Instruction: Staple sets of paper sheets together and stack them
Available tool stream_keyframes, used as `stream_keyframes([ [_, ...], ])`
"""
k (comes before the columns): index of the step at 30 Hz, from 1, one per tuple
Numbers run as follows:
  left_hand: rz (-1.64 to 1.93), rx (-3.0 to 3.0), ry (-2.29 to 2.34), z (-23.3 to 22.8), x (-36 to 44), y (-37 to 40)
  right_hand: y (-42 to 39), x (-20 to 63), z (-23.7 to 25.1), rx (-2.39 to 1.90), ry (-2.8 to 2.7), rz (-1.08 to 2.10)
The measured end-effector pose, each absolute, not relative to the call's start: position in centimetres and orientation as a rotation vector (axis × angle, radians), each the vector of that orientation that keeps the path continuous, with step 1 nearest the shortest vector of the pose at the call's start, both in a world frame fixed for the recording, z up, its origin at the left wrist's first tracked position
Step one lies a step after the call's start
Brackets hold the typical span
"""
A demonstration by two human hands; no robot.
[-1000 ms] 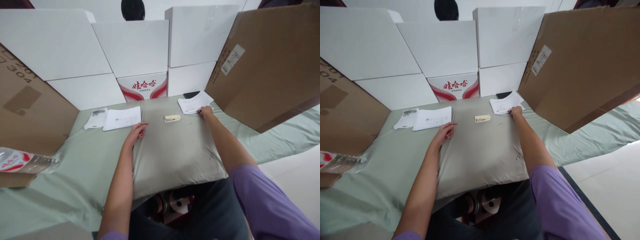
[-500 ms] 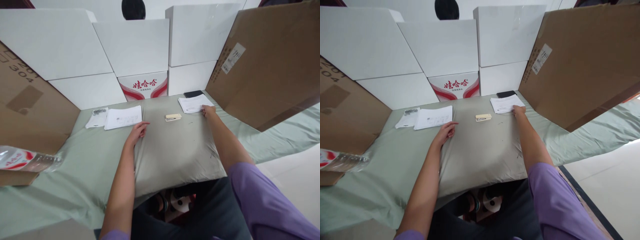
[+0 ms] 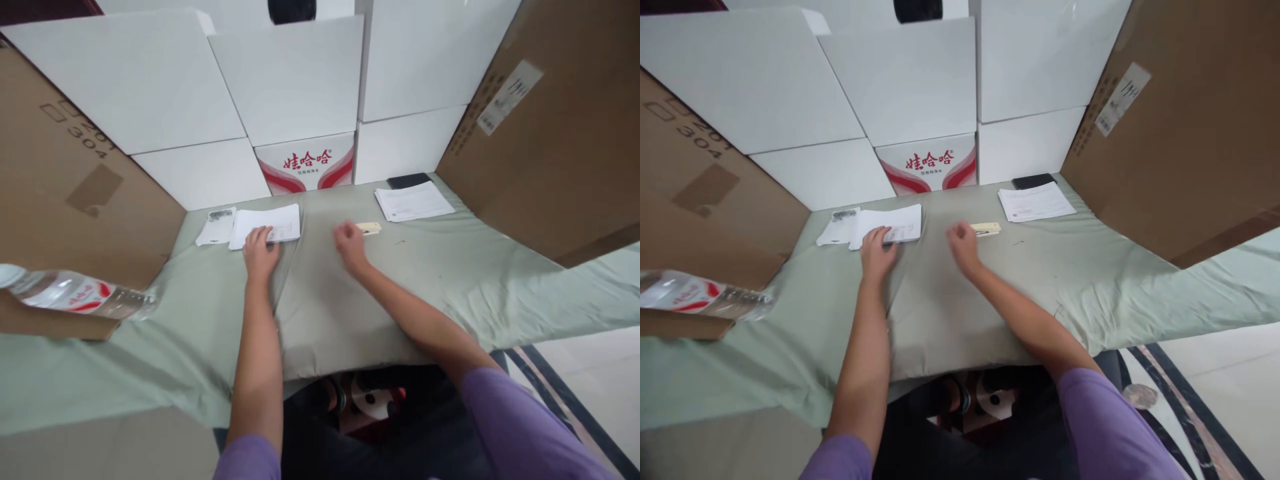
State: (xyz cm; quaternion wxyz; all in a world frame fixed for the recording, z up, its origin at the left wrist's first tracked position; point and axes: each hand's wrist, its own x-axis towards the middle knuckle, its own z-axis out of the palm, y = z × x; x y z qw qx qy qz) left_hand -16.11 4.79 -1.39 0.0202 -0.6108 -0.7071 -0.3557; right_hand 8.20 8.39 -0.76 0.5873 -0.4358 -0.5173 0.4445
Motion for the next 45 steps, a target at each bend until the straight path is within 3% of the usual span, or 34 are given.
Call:
stream_keyframes([
  [3,-0.779,-1.987,-2.373,-1.9,-16.9,4.4,5.6,2.1,-1.4,-0.935,-1.287,1.119],
  [6,-0.691,-2.021,-2.436,-2.3,-16.4,4.5,4.9,0.5,-2.3,-0.913,-1.361,1.14],
  [16,-0.765,-1.703,-2.463,-1.8,-15.7,5.1,5.9,1.5,-3.0,-0.916,-1.277,1.196],
  [28,-0.651,-1.82,-2.507,-2.1,-15.3,5.1,6.0,1.2,-3.4,-0.904,-1.276,1.218],
  [45,-0.863,-1.807,-2.436,-2.3,-15.2,5.3,6.5,1.0,-3.4,-1.039,-1.27,1.286],
])
